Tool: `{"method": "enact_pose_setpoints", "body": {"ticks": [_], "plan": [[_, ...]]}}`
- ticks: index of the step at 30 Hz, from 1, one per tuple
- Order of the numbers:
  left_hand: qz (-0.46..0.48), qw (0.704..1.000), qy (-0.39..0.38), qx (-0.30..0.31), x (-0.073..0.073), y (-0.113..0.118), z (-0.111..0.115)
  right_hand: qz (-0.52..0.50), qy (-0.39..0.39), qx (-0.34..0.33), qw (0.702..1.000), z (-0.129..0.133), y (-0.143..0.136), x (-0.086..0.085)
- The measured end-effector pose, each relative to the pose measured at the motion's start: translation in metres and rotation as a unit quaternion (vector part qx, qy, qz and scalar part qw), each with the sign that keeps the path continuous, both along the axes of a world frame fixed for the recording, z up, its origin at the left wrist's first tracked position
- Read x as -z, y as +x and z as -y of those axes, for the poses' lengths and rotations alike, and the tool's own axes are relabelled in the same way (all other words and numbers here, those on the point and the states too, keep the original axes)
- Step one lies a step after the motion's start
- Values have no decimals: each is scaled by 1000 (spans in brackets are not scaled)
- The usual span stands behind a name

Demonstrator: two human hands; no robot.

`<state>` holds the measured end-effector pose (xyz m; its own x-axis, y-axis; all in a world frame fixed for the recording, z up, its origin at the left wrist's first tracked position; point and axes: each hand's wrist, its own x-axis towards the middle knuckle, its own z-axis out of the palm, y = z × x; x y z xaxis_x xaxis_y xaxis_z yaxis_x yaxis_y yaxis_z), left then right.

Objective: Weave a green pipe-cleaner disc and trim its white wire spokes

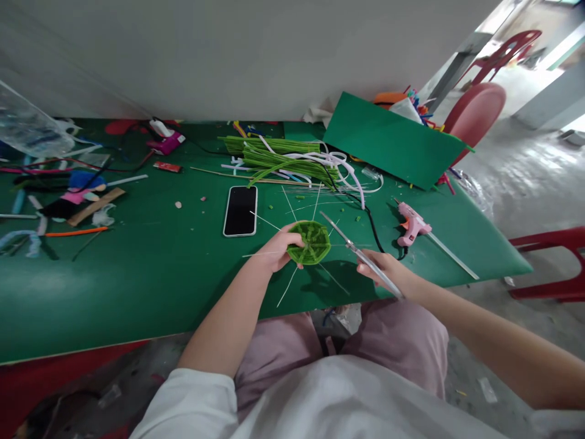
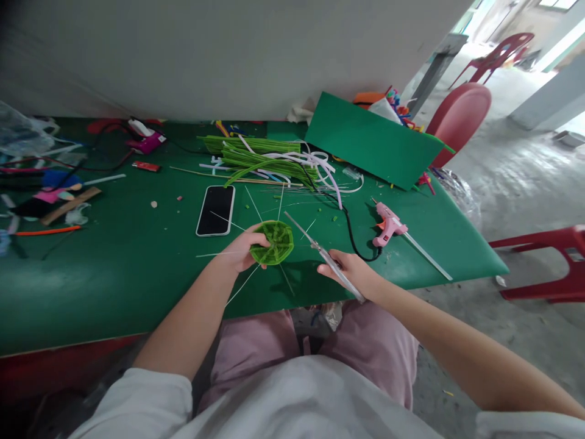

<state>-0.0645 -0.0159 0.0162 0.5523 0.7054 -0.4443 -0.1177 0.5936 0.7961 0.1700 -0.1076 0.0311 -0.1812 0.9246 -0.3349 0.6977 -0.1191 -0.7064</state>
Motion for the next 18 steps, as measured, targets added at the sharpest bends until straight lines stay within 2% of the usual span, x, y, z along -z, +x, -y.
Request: {"method": "enact_pose_setpoints", "body": {"ticks": [4,7,9,12,18], "plan": [[-29,1000,-9,-6,-1,0,4,-144,11,128,981,-5,-5,-4],[-36,999,-15,-19,0,2,5,-209,70,178,959,-11,-18,-13],[-38,999,-13,-19,1,4,6,-241,115,191,945,-15,-29,-17],[-23,1000,2,12,1,5,6,-268,164,192,930,-19,-44,-21],[0,997,44,69,6,6,8,-217,179,185,942,-20,-56,-17]]}}
